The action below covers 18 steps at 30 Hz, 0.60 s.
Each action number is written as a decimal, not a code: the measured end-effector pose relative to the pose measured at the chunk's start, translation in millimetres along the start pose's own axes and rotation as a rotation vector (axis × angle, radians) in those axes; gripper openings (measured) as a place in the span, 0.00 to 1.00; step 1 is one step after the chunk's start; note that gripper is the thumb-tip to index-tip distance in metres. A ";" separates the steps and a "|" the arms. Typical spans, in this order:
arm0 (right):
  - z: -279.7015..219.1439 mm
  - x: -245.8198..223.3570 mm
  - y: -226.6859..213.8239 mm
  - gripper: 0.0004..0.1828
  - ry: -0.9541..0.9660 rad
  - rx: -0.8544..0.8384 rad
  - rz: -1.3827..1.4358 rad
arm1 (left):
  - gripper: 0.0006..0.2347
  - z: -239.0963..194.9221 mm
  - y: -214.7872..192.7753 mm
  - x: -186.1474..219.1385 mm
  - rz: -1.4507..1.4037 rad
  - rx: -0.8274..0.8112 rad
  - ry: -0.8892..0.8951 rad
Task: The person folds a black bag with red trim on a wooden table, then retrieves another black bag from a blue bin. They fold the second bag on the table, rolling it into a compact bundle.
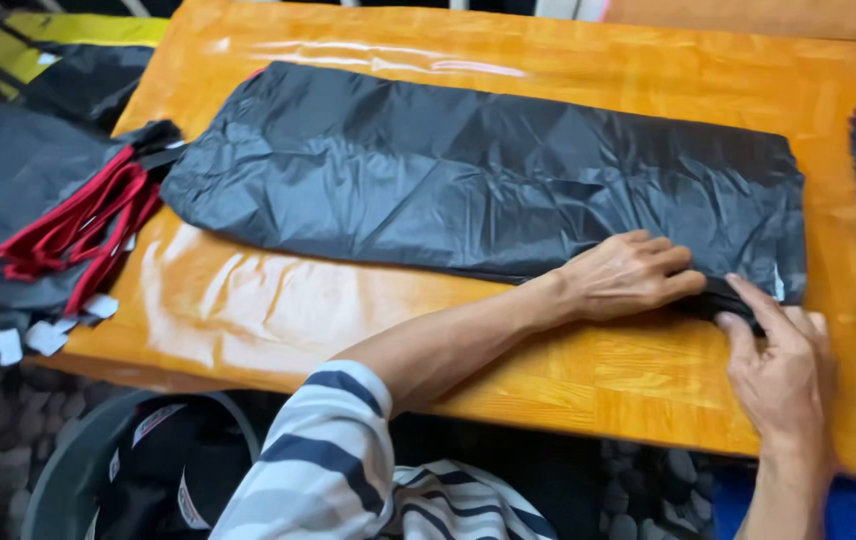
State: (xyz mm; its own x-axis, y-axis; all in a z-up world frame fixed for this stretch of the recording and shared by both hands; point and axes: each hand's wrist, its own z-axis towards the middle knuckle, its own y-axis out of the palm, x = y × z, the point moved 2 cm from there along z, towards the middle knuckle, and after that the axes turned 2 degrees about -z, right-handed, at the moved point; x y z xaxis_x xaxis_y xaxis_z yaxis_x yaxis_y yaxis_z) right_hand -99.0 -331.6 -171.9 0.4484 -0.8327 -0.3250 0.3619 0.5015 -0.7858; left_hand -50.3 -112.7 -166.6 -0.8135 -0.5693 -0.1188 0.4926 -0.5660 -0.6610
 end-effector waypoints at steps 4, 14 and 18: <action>-9.8 26.7 17.1 0.20 -0.144 0.063 -0.179 | 0.02 -10.8 -11.9 -0.2 0.104 -0.024 0.008; -18.6 51.2 28.1 0.20 -0.167 0.066 -0.163 | 0.04 -132.9 -189.7 -94.5 0.469 -0.316 -0.078; -21.0 51.1 28.1 0.20 -0.152 0.044 -0.169 | 0.02 -187.9 -263.4 -132.3 0.670 -0.366 -0.166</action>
State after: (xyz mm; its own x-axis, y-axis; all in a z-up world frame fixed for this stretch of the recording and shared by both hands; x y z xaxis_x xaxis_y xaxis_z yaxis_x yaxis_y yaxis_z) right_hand -83.1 -365.0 -221.6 0.4949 -0.8626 -0.1047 0.4763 0.3701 -0.7976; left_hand -130.5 223.8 -116.1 -0.3073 -0.8182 -0.4859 0.7055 0.1467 -0.6934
